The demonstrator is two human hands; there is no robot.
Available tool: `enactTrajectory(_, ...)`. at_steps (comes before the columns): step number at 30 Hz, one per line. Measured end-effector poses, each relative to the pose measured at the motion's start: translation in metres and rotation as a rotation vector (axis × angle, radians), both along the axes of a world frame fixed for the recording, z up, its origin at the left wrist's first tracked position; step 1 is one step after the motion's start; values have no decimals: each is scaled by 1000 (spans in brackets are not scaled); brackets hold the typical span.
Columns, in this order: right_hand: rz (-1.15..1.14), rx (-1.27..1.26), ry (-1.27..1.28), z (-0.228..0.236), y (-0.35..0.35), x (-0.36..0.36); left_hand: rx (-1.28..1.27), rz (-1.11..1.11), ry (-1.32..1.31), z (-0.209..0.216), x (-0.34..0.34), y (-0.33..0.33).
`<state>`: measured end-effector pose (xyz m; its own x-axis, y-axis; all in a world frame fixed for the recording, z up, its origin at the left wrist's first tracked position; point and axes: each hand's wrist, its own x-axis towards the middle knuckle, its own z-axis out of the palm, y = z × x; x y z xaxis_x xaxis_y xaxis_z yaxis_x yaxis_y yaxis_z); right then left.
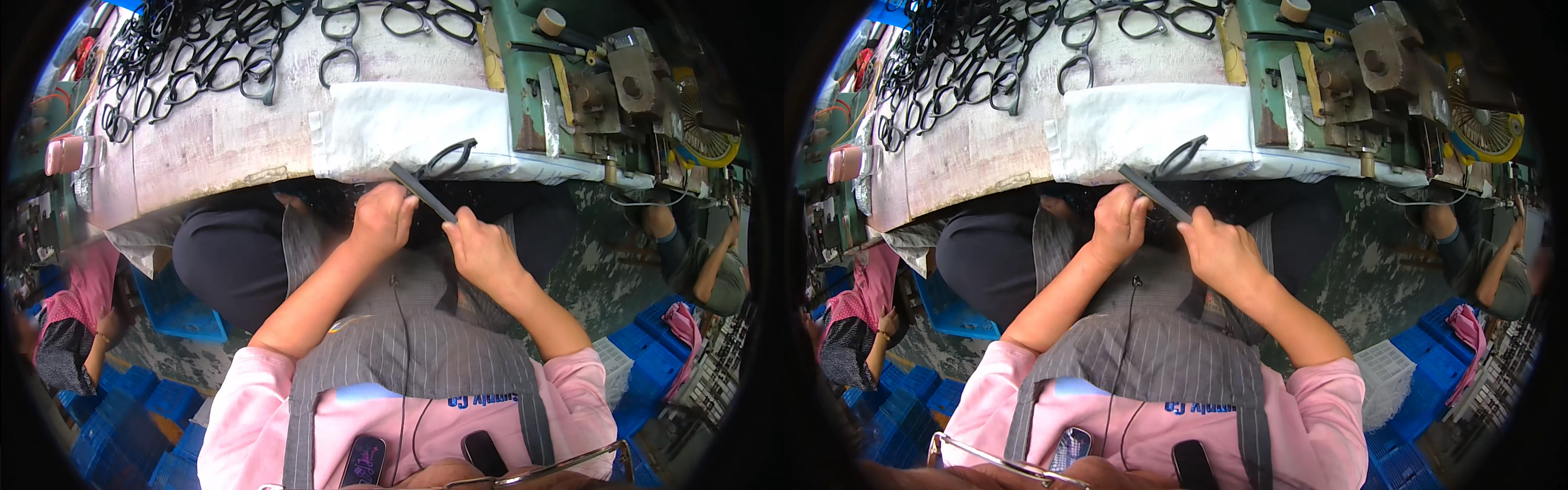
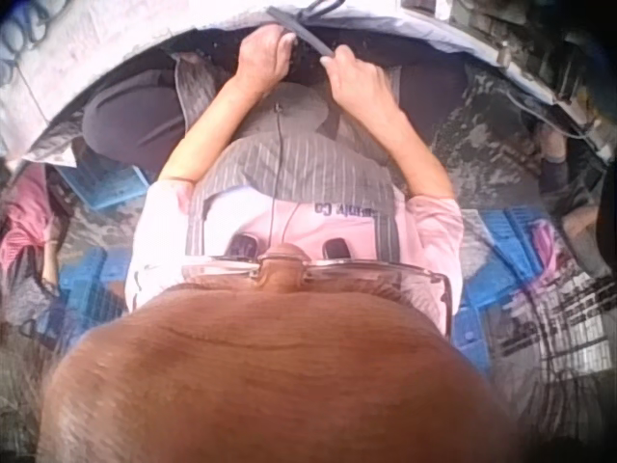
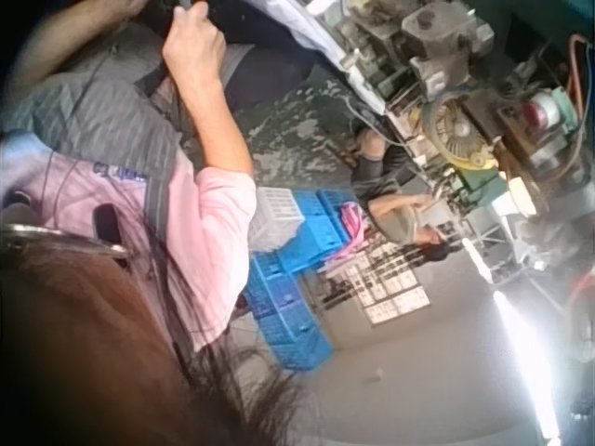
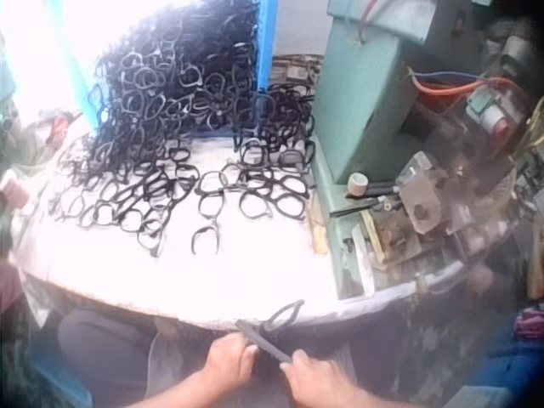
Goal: The person files the edges of small black metal loops using a hand file. They repeatedly pick up a loop, file its edges, and place it back on the table among many similar parts.
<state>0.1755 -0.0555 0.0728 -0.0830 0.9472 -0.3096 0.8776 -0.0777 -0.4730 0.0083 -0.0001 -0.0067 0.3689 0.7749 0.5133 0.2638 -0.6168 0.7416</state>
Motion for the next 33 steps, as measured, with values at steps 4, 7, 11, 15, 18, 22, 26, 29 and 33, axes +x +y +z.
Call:
enactTrajectory(4,13,265,86,-8,11,-4,-8,11,20,0,-1,-1)
enactTrajectory(7,-5,181,40,-5,11,-4,-14,7,17,2,-1,0)
enactTrajectory(11,-15,-43,0,0,4,-2,-22,-12,-7,2,0,0)
enactTrajectory(15,3,259,76,-11,12,-6,-24,4,35,3,-1,-3)
enactTrajectory(18,-17,182,24,-21,15,-7,-16,13,31,2,-1,-3)
enactTrajectory(22,-45,177,379,-10,-10,7,-110,45,-23,-1,-2,-3)
enactTrajectory(26,-423,-728,1707,2,-34,31,-287,76,-61,0,-4,-7)
enactTrajectory(29,-388,-884,2086,-14,-35,35,-256,113,-21,3,-2,-9)
enactTrajectory(33,-344,-847,2217,-36,-33,35,-307,139,-36,9,1,-12)
